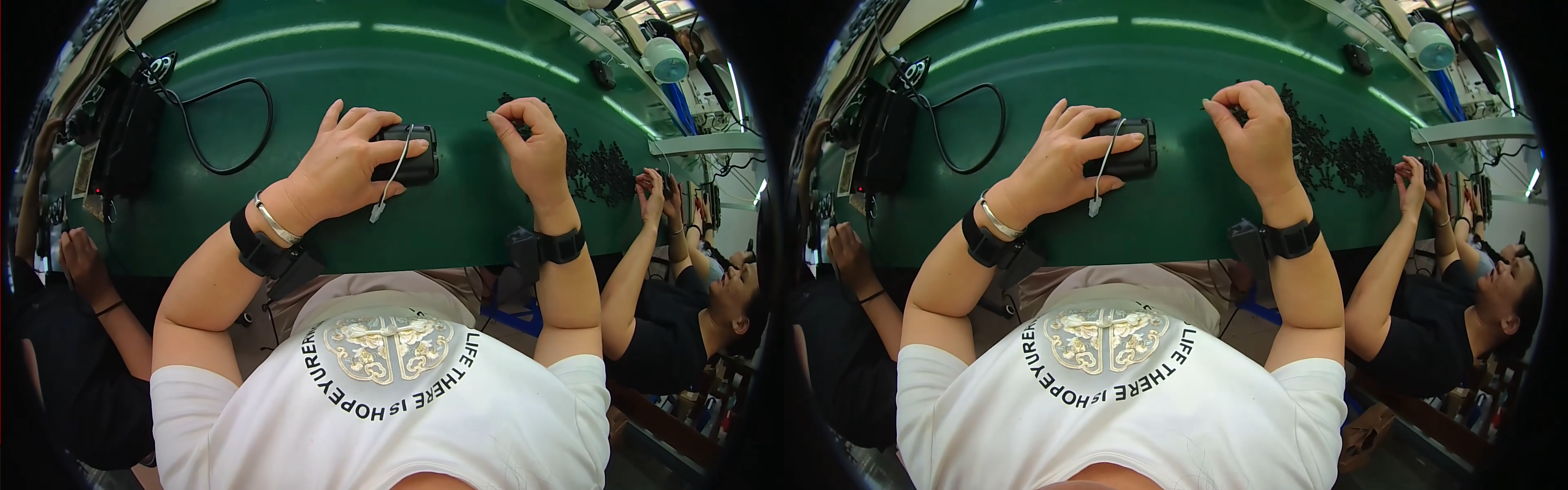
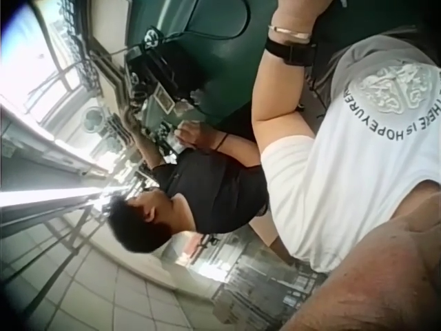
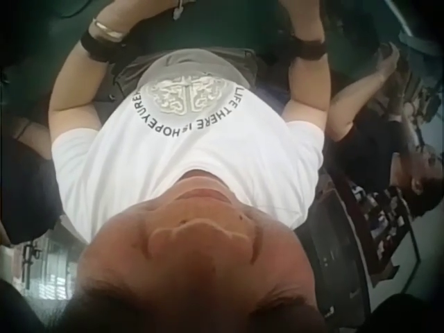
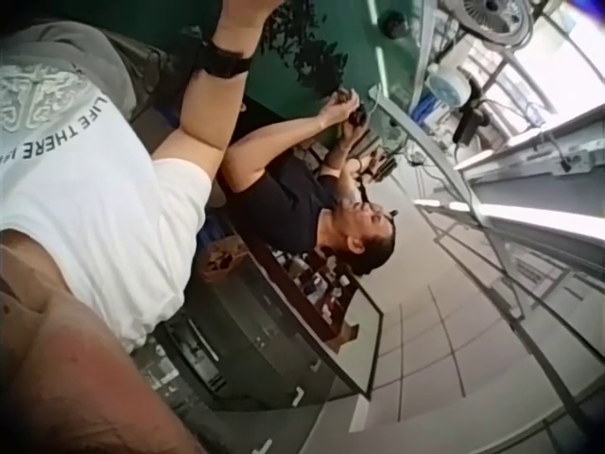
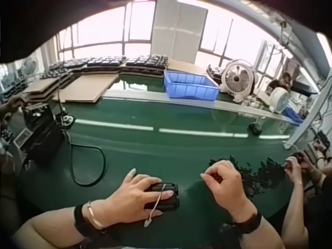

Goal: The person assembles a speaker housing by threading a wire through the casing, pressing the speaker into place, and fitting the plastic shell together. They then pick up small screws from the workbench and insert them into the housing by hand.

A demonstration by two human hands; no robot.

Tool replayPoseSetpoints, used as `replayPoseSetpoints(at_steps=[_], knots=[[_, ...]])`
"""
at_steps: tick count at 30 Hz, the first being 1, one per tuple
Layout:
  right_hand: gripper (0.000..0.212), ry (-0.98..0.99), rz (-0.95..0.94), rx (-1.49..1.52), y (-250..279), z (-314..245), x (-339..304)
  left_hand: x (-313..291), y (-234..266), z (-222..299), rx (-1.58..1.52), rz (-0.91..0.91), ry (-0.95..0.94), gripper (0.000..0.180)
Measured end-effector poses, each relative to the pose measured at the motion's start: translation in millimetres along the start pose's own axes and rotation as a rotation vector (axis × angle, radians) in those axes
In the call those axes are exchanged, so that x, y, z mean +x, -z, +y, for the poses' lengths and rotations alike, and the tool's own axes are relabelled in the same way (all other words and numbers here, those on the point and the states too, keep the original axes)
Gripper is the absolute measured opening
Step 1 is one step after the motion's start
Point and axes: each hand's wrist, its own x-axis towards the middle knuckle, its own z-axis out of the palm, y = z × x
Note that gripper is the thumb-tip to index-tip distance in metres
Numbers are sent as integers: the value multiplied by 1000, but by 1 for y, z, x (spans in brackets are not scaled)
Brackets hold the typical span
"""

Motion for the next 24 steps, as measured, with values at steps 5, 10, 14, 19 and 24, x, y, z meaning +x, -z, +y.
replayPoseSetpoints(at_steps=[5, 10, 14, 19, 24], knots=[[12, 212, -166, 49, -32, -50, 27, -4, -1, 2, 64, 33, 4, 61], [14, 153, -504, -44, -52, -56, 47, -5, 2, 3, 42, -20, 26, 56], [16, 135, -567, -154, -60, -60, 49, -6, 0, 1, 51, -12, 22, 49], [17, 180, -542, -212, -66, -62, 46, -7, 2, 0, 32, -26, 24, 45], [16, 205, -562, -219, -57, -62, 46, -8, 0, 0, 31, -38, 31, 51]])
